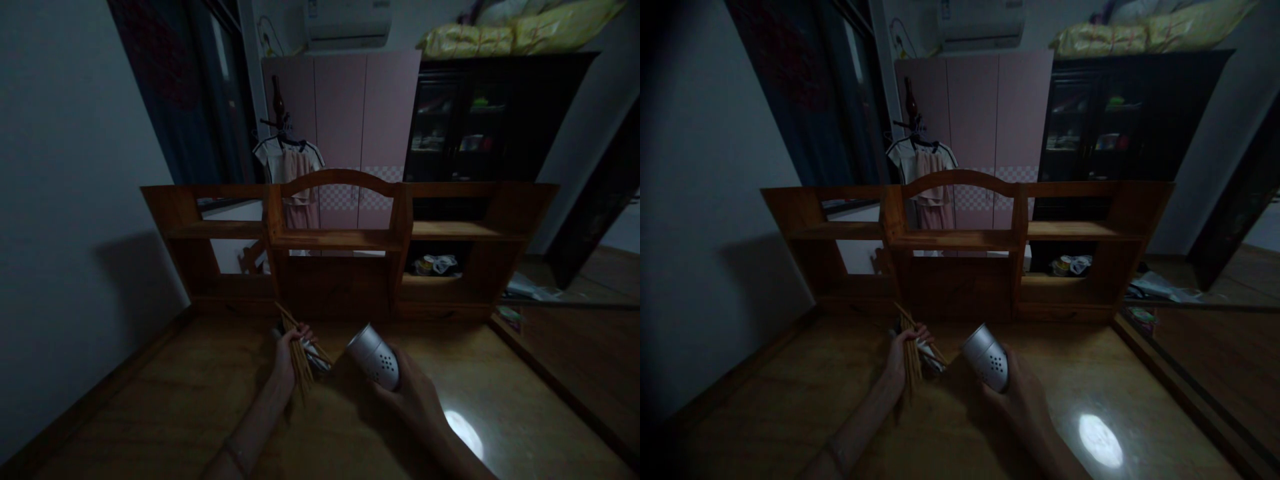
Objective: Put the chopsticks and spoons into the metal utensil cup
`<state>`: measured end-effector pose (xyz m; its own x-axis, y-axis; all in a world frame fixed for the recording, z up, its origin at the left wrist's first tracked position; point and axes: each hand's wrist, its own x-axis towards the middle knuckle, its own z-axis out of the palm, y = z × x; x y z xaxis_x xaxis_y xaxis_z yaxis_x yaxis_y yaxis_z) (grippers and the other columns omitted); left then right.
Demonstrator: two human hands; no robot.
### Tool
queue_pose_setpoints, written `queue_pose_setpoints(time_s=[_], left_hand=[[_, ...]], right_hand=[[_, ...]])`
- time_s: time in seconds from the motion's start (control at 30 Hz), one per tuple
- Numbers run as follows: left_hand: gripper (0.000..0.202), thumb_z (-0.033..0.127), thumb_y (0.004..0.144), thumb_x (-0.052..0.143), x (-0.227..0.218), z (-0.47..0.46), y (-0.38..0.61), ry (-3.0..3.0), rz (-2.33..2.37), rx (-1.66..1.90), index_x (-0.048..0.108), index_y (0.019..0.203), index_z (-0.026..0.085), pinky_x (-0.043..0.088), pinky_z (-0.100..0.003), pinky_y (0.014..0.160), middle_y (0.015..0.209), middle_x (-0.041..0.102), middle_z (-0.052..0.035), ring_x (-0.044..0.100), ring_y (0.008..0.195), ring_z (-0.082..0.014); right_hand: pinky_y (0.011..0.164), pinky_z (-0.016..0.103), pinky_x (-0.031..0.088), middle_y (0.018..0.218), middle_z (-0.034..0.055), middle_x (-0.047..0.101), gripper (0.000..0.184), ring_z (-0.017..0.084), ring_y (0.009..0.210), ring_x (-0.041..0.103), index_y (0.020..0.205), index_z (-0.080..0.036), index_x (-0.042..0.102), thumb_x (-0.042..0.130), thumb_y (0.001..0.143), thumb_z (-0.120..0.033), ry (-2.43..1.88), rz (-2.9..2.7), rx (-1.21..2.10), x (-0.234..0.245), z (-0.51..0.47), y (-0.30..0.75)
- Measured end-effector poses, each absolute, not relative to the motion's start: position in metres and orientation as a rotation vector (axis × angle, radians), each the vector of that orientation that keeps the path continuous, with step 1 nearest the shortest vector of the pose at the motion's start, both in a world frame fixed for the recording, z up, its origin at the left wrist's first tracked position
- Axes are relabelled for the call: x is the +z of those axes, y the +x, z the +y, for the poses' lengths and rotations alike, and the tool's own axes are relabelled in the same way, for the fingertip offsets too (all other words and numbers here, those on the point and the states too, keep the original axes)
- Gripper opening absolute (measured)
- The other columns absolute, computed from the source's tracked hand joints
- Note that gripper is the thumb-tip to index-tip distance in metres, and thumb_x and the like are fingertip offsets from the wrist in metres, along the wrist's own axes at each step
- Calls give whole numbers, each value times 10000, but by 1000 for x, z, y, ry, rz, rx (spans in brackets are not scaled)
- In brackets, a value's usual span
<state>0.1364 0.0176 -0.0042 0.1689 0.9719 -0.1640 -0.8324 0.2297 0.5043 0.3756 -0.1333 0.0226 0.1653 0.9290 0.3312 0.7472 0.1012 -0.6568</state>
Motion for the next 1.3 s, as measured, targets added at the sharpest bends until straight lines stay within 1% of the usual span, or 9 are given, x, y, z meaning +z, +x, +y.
queue_pose_setpoints(time_s=[0.1,0.2,0.33,0.47,0.67,0.9,1.03,1.17,1.3], left_hand=[[180,73,610,610,-2,17,138,364,560,1275,548,761,147,429,-203,460,607,517,32,509,471,-85],[211,70,636,665,-1,18,140,371,645,1275,565,807,143,426,-187,441,607,543,26,534,477,-88],[195,71,679,665,0,18,140,365,669,1271,570,836,138,415,-174,416,617,569,17,535,461,-81],[170,111,737,659,1,17,140,369,612,1196,577,885,133,398,-170,402,614,562,23,509,440,-71],[188,45,739,624,-3,15,142,364,499,1242,582,896,138,436,-186,449,772,625,-19,525,492,-68],[92,68,776,599,-9,17,141,364,479,1274,589,847,125,498,-225,533,687,569,-10,558,545,-100],[66,73,786,597,-8,18,141,374,505,1270,579,816,129,519,-235,558,676,572,-12,576,552,-109],[112,53,760,614,-4,14,145,372,580,1279,569,816,139,539,-251,584,647,581,-2,606,556,-122],[186,79,722,666,0,9,149,412,685,1217,564,862,149,529,-247,544,616,587,8,631,553,-145]], right_hand=[[779,385,482,1112,89,648,604,301,973,611,1264,-251,531,658,697,-417,-1676,-1619,300,25,-134,375],[767,392,488,1101,79,655,618,308,963,614,1260,-261,539,673,677,-419,-1655,-1589,301,25,-133,375],[755,404,488,1081,88,663,628,319,942,618,1244,-255,568,700,647,-402,-1601,-1541,305,25,-133,376],[761,398,487,1105,90,654,615,313,955,617,1254,-258,556,699,670,-387,-1600,-1554,331,27,-134,374],[750,382,493,1088,97,659,592,308,950,621,1228,-250,576,706,665,-379,-1580,-1557,346,30,-135,371],[735,362,500,1064,92,666,598,283,917,631,1242,-234,563,697,673,-359,-1584,-1522,425,29,-136,369],[742,361,502,1064,97,667,580,283,922,628,1220,-228,574,696,671,-371,-1569,-1527,420,29,-135,369],[768,360,500,1075,86,661,575,281,945,623,1216,-235,560,704,674,-362,-1576,-1557,413,25,-133,372],[760,342,505,1080,77,661,606,270,942,631,1253,-228,526,695,690,-376,-1573,-1533,449,19,-131,374]])
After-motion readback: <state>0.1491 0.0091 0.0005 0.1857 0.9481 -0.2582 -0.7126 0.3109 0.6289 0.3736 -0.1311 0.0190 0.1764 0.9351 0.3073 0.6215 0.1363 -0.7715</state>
